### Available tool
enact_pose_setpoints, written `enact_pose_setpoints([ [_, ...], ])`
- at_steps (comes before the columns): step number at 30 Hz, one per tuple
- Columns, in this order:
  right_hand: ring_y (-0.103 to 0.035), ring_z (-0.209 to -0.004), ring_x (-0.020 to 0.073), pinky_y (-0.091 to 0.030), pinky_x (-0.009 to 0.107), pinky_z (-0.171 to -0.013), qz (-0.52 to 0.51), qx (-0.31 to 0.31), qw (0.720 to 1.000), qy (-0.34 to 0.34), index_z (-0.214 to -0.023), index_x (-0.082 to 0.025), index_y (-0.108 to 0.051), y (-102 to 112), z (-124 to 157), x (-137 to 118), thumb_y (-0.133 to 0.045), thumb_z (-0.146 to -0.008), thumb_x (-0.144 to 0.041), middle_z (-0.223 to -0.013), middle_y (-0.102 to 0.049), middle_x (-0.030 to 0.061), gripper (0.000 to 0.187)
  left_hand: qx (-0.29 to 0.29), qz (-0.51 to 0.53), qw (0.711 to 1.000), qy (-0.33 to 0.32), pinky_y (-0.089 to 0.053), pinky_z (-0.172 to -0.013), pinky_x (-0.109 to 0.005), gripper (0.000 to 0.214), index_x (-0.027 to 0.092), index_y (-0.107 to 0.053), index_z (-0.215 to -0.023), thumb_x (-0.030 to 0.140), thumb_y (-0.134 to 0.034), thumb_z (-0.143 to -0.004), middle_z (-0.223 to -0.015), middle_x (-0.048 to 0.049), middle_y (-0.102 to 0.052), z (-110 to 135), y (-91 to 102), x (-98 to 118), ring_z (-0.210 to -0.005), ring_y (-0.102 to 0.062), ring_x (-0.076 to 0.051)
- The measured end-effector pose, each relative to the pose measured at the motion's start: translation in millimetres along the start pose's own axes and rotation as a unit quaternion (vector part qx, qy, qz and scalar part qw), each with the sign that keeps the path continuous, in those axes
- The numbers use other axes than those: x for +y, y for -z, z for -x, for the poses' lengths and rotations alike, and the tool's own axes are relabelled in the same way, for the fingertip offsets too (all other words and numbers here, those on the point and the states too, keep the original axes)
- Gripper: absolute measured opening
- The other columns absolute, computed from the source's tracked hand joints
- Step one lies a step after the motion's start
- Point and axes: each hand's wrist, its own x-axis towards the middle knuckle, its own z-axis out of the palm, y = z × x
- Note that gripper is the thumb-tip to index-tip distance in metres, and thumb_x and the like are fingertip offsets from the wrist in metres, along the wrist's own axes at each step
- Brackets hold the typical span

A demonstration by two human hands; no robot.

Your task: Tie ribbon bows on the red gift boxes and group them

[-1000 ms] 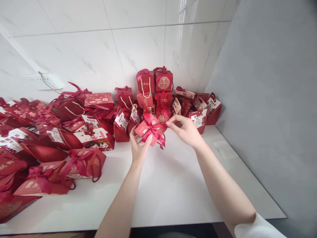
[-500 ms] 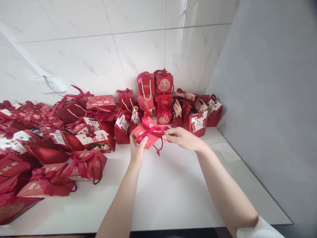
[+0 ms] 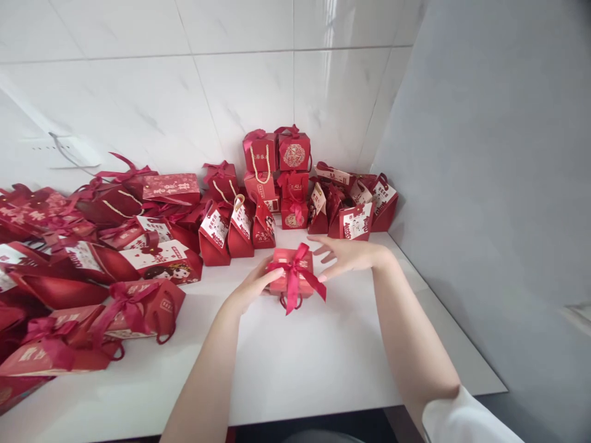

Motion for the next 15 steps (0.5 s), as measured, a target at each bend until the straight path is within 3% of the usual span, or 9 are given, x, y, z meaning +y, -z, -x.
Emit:
enact_pose_setpoints([
  [3,-0.059,-0.121,0.0327,-0.051,0.042,-0.100,0.058,0.000,0.998,-0.019,-0.153,-0.026,-0.030,0,-3,4,-0.086,-0.061,-0.052,-0.144,-0.053,0.0135,0.111,-0.012,-0.038,0.999,-0.029,-0.033,-0.116,-0.053,0.066,0.026,-0.054,-0.138,0.069,-0.043,-0.090,-0.148,-0.0083,-0.050,-4,11.6,-7,-0.139,-0.043,-0.033],
  [5,-0.059,-0.121,0.0326,-0.051,0.042,-0.098,0.079,0.035,0.996,-0.035,-0.153,-0.027,-0.033,1,-1,5,-0.083,-0.067,-0.051,-0.142,-0.054,0.0135,0.102,0.002,-0.073,0.995,-0.063,-0.024,-0.120,-0.054,0.070,0.026,-0.052,-0.141,0.070,-0.050,-0.086,-0.155,-0.0086,-0.041,-7,20.6,-12,-0.146,-0.031,-0.034],
  [7,-0.060,-0.119,0.0322,-0.052,0.042,-0.095,0.089,0.059,0.993,-0.055,-0.152,-0.026,-0.035,3,1,6,-0.078,-0.072,-0.053,-0.139,-0.056,0.0146,0.095,0.011,-0.092,0.990,-0.103,-0.023,-0.120,-0.052,0.075,0.028,-0.046,-0.145,0.064,-0.064,-0.081,-0.159,-0.0087,-0.034,-12,24.1,-16,-0.147,-0.028,-0.034],
  [9,-0.061,-0.117,0.0318,-0.051,0.042,-0.096,0.101,0.086,0.989,-0.062,-0.147,-0.024,-0.042,4,2,6,-0.071,-0.078,-0.057,-0.136,-0.058,0.0147,0.081,0.045,-0.083,0.985,-0.146,-0.028,-0.118,-0.048,0.071,0.026,-0.049,-0.141,0.059,-0.067,-0.081,-0.155,-0.0104,-0.040,-18,18.9,-19,-0.144,-0.034,-0.033],
  [12,-0.062,-0.115,0.0314,-0.048,0.045,-0.100,0.124,0.110,0.984,-0.060,-0.138,-0.021,-0.052,3,0,2,-0.059,-0.088,-0.055,-0.129,-0.063,0.0146,0.060,0.145,-0.040,0.970,-0.192,-0.037,-0.112,-0.045,0.054,0.019,-0.060,-0.124,0.057,-0.060,-0.086,-0.134,-0.0124,-0.060,-27,0.2,-20,-0.131,-0.051,-0.031],
  [15,-0.066,-0.107,0.0297,-0.052,0.044,-0.094,0.101,0.074,0.991,-0.043,-0.141,-0.021,-0.047,-2,-4,-2,-0.061,-0.088,-0.047,-0.127,-0.066,0.0136,0.061,0.132,-0.005,0.970,-0.206,-0.042,-0.108,-0.042,0.049,0.019,-0.060,-0.122,0.051,-0.064,-0.084,-0.128,-0.0105,-0.063,-29,-12.5,-23,-0.125,-0.056,-0.029],
])
